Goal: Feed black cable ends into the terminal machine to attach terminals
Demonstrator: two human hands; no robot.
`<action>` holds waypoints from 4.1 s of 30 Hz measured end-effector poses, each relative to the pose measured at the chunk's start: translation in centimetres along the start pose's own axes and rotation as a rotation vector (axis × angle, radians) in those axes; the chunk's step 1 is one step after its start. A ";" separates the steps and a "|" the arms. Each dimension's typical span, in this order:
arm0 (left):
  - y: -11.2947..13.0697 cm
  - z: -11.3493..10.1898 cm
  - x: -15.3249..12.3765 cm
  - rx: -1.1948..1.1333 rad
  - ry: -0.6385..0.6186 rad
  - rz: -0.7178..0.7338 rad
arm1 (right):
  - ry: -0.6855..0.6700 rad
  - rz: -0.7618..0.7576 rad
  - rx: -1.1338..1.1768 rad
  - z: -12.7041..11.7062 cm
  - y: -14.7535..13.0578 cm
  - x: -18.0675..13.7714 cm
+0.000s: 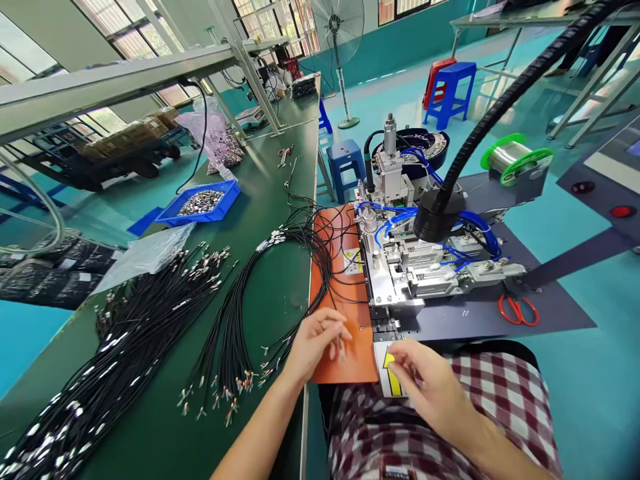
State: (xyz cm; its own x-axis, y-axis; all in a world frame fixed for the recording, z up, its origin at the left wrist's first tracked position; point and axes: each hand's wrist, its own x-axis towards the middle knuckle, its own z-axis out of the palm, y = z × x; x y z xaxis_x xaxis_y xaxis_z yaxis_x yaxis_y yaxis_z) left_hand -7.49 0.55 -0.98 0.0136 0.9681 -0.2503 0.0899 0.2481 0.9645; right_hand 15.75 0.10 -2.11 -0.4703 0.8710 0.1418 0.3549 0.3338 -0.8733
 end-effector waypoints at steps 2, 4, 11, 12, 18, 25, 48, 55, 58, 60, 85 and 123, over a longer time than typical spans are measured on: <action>0.4 1.8 -0.1 -0.146 -0.085 -0.016 | -0.033 -0.152 -0.085 0.7 -0.3 0.3; 0.8 3.2 -0.3 -0.159 -0.108 0.038 | -0.027 -0.233 -0.123 1.1 -0.2 0.4; 1.8 5.6 -1.4 0.133 -0.175 0.263 | 0.154 -0.263 -0.006 0.4 0.5 -1.0; 1.8 5.9 -1.5 0.179 -0.175 0.286 | 0.172 -0.274 0.002 0.3 0.6 -1.1; 0.7 6.0 -2.2 0.361 -0.148 0.353 | 0.185 -0.220 0.060 0.1 0.2 -1.7; 0.8 3.1 -2.3 1.058 -0.047 0.739 | 0.142 0.308 0.445 1.4 -0.5 -0.6; 3.0 4.8 0.2 0.565 -0.354 0.195 | 0.088 0.451 0.783 -1.2 1.0 1.2; 3.0 6.1 0.7 0.332 -0.228 0.050 | 0.101 0.495 0.904 -1.8 0.9 1.8; 3.0 6.4 0.6 0.228 -0.225 -0.021 | 0.107 0.506 0.928 -1.7 1.0 1.9; 3.0 6.5 0.6 0.178 -0.230 -0.042 | 0.102 0.516 0.942 -1.5 1.1 2.0; 3.0 5.9 1.4 -0.052 -0.320 -0.212 | 0.144 0.435 0.918 -0.5 1.4 2.8; 3.7 5.2 0.0 0.188 -0.092 0.165 | 0.193 -0.034 0.196 -2.7 -0.4 3.3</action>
State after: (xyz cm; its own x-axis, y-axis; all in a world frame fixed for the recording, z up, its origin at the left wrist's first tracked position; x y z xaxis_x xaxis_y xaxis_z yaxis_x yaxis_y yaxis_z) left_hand -1.96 1.27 2.13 0.1335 0.9854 -0.1058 0.2624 0.0678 0.9626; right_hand 16.22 3.85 -0.08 -0.3102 0.9194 0.2419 0.1696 0.3039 -0.9375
